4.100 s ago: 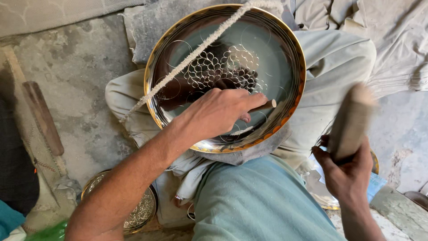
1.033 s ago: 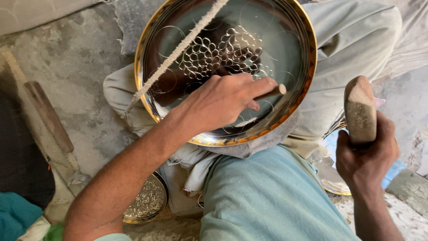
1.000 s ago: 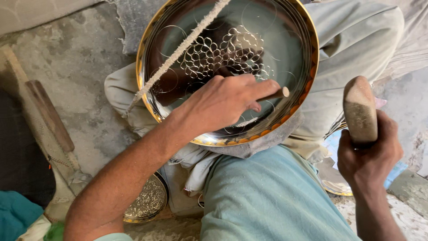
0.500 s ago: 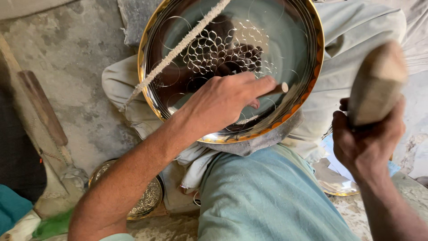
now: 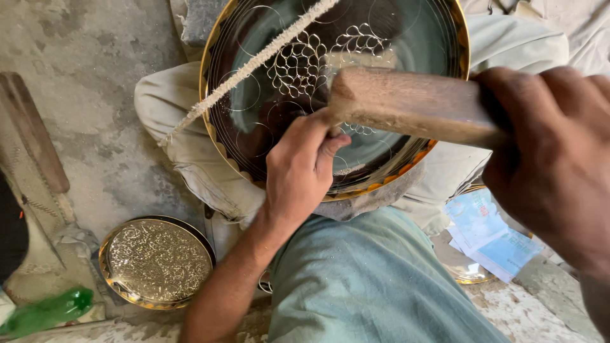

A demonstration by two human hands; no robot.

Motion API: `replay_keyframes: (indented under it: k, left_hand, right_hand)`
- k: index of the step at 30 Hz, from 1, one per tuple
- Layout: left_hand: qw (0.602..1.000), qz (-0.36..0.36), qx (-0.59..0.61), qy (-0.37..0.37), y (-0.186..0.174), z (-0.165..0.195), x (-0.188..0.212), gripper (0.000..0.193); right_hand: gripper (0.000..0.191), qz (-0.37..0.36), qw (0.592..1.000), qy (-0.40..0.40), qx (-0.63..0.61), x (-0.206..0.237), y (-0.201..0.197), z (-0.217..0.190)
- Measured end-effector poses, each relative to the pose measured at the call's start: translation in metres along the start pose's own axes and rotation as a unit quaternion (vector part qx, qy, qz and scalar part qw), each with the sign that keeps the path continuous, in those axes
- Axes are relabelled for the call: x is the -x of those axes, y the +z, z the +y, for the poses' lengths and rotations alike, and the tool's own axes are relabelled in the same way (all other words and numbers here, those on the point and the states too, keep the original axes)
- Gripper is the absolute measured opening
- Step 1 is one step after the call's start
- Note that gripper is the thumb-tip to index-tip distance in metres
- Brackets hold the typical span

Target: The person sits on the floor and uses a wooden mallet and a small metal punch to create a pattern of indentations on a round metal plate. The plate is held steady on the lap, and the person repeatedly strikes the punch to form a decorative design.

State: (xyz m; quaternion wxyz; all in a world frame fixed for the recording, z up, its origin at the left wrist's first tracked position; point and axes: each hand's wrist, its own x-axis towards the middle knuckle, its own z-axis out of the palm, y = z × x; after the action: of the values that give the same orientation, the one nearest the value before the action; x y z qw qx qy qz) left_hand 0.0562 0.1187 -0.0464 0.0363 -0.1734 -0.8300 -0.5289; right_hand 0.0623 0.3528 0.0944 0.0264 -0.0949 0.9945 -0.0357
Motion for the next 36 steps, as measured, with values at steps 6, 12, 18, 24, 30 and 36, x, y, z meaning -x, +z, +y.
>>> replay_keyframes:
  k: [6, 12, 18, 24, 30, 36]
  left_hand:
    - [0.956, 0.135, 0.187, -0.181, 0.020, 0.013, 0.026, 0.021]
    - [0.965, 0.140, 0.071, -0.212, 0.032, 0.001, 0.045, 0.029]
    - [0.970, 0.143, -0.192, -0.039, 0.041, -0.021, 0.067, 0.013]
    - [0.960, 0.026, -0.138, -0.240, 0.049, -0.037, 0.077, 0.033]
    - [0.988, 0.098, -0.013, -0.122, 0.034, -0.017, 0.054, 0.019]
    - [0.999, 0.033, -0.016, -0.028, 0.016, -0.010, 0.016, 0.018]
  right_hand:
    - [0.060, -0.014, 0.997, 0.002, -0.077, -0.012, -0.009, -0.003]
    - [0.061, 0.002, 0.989, -0.138, 0.048, -0.030, -0.020, -0.020]
    - [0.063, 0.008, 0.985, -0.174, -0.008, -0.062, -0.036, -0.055]
    - [0.049, 0.034, 0.894, -0.284, 0.346, -0.058, -0.046, -0.049]
    - [0.053, -0.031, 0.956, -0.210, 0.201, -0.053, -0.039, -0.035]
    - [0.070, -0.043, 0.985, -0.126, 0.106, -0.048, -0.033, -0.010]
